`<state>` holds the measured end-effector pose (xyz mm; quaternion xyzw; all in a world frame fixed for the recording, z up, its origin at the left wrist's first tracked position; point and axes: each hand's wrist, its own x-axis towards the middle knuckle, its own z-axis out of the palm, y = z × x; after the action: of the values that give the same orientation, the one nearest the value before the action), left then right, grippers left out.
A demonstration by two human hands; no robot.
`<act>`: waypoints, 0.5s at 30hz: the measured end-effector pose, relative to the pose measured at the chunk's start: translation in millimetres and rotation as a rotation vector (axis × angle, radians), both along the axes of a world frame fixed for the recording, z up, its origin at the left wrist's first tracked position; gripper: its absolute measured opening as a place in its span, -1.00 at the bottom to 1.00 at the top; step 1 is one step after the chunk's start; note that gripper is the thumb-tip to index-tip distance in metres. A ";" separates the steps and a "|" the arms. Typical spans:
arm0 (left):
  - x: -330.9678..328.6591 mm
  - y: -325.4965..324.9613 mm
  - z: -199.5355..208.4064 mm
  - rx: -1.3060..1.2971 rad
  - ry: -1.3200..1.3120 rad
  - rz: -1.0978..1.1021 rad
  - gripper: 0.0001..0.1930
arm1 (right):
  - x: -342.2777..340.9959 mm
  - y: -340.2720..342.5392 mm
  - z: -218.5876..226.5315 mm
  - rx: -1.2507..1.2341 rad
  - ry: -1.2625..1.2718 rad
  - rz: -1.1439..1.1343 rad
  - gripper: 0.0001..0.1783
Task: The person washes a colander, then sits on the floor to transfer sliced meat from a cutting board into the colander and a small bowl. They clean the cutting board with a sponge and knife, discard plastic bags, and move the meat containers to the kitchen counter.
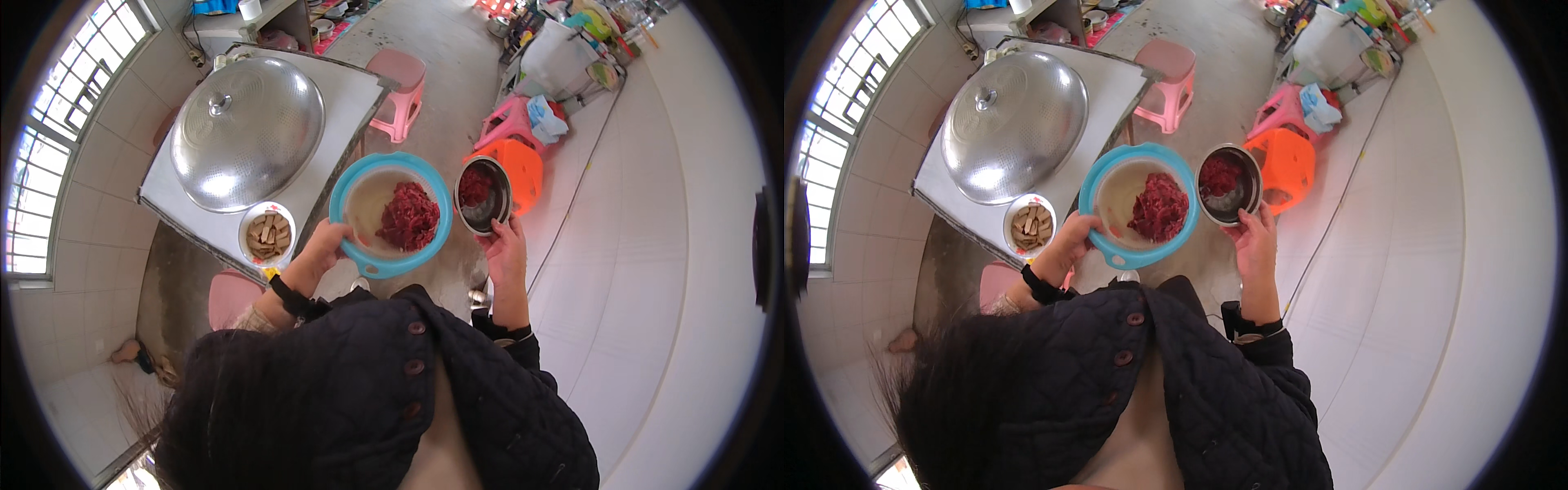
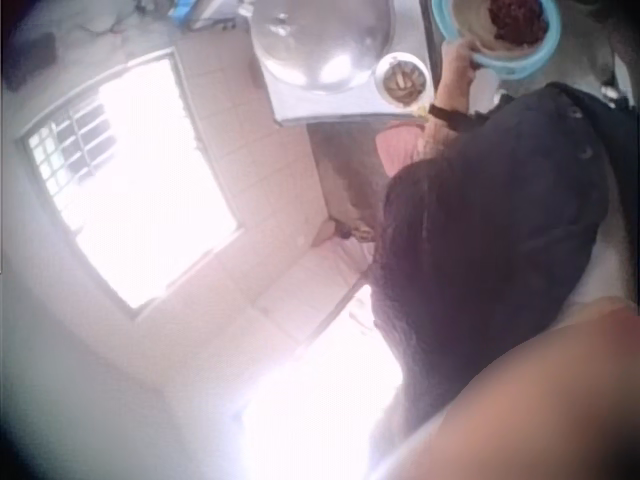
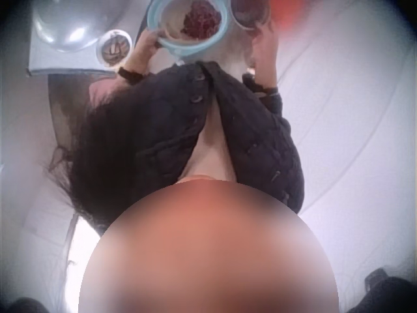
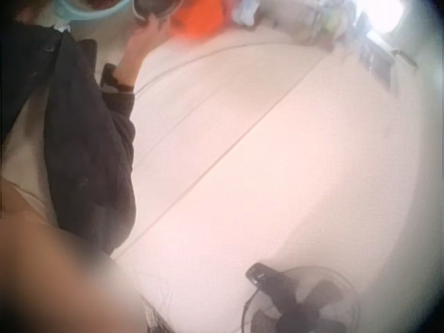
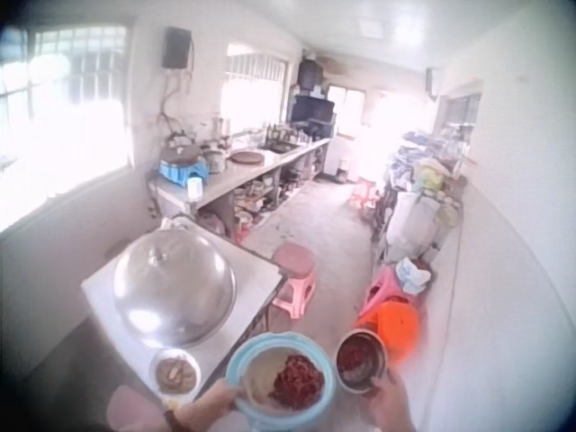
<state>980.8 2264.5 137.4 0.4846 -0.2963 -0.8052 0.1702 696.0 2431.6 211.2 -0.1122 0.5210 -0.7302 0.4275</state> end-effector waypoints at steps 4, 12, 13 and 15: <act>-28.3 -36.9 -8.1 0.024 0.042 0.133 -0.61 | -48.3 -54.1 -3.8 0.032 -0.020 0.032 -0.68; -94.8 -116.4 -6.4 -0.005 -0.105 0.437 -0.72 | -147.8 -200.4 -13.5 0.022 -0.084 0.187 -0.61; -98.9 -118.7 -1.8 0.002 -0.132 0.466 -0.72 | -152.8 -210.5 -8.7 -0.007 -0.080 0.249 -0.57; -115.4 -137.7 -5.1 -0.024 -0.140 0.519 -0.73 | -165.4 -244.3 -9.0 0.002 -0.045 0.299 -0.49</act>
<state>865.4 2126.8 132.3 0.5969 -0.1825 -0.6956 0.3557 530.6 2187.4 202.2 -0.1717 0.4894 -0.6602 0.5433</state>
